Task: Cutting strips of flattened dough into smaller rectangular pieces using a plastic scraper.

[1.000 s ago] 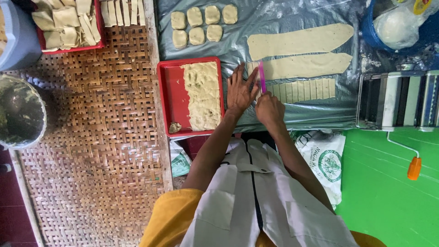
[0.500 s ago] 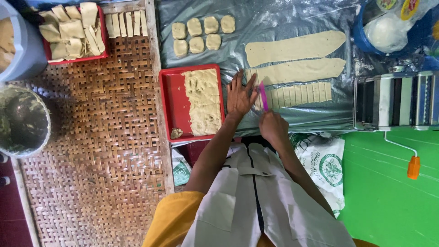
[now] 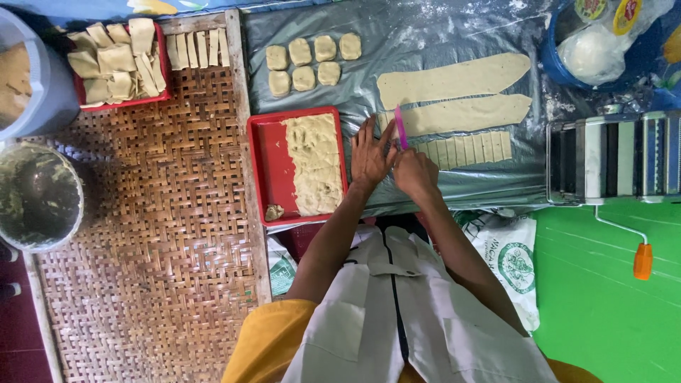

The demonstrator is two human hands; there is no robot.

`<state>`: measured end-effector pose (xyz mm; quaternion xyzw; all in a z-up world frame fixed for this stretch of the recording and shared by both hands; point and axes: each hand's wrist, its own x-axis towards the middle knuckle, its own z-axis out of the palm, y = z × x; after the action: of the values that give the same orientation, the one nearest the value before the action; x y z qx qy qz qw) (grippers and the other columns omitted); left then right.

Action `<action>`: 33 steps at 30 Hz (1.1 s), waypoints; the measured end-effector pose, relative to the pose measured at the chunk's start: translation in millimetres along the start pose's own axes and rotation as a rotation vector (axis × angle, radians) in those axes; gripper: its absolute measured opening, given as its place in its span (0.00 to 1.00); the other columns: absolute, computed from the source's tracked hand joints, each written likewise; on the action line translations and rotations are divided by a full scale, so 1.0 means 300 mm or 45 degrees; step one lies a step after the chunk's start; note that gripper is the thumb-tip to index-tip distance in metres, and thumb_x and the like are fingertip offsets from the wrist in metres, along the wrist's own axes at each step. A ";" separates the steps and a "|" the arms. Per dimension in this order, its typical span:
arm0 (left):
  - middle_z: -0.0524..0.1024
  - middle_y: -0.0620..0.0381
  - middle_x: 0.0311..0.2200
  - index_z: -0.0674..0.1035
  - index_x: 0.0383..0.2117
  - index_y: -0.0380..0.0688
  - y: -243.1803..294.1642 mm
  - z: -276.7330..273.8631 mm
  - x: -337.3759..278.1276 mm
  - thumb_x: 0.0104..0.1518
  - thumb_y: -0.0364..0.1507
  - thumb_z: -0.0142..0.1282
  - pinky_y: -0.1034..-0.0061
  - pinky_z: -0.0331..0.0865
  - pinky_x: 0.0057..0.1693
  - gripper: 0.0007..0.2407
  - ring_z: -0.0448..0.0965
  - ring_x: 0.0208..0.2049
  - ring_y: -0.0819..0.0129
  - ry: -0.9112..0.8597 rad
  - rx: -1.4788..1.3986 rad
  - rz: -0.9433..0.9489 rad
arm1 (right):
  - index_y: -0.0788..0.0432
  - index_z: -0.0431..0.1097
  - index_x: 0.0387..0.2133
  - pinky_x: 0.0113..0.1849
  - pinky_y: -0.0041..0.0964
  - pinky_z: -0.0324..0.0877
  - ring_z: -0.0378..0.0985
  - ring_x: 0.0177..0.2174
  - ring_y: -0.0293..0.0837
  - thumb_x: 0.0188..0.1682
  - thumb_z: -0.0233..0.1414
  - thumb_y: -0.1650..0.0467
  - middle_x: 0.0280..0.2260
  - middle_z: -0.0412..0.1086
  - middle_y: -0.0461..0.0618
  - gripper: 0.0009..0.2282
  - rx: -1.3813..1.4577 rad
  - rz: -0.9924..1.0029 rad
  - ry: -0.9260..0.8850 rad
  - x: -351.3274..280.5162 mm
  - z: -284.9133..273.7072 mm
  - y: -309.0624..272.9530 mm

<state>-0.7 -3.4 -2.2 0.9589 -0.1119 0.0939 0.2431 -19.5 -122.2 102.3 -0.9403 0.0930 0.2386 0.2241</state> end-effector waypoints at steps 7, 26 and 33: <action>0.58 0.41 0.65 0.67 0.65 0.62 0.005 0.002 0.005 0.63 0.42 0.43 0.55 0.61 0.60 0.22 0.57 0.68 0.47 0.014 -0.013 0.035 | 0.65 0.71 0.38 0.40 0.70 0.73 0.81 0.38 0.73 0.55 0.39 0.59 0.34 0.77 0.71 0.21 -0.075 0.006 0.058 0.068 0.017 0.045; 0.55 0.41 0.69 0.64 0.67 0.70 0.021 -0.031 0.016 0.63 0.52 0.43 0.42 0.49 0.69 0.25 0.55 0.71 0.46 -0.055 -0.006 0.091 | 0.65 0.70 0.31 0.29 0.66 0.73 0.80 0.29 0.75 0.59 0.39 0.64 0.25 0.74 0.74 0.17 -0.013 -0.186 0.316 0.057 0.078 0.192; 0.55 0.42 0.69 0.67 0.65 0.70 0.020 -0.030 0.018 0.62 0.53 0.42 0.44 0.50 0.70 0.25 0.55 0.71 0.48 -0.076 -0.013 0.078 | 0.63 0.70 0.32 0.29 0.67 0.72 0.80 0.29 0.74 0.60 0.39 0.62 0.25 0.74 0.72 0.18 -0.042 -0.166 0.298 0.088 0.094 0.211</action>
<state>1.8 -5.0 9.6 0.9562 -0.1488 0.0718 0.2416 -25.9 -166.7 43.4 -0.9693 0.0533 0.1136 0.2113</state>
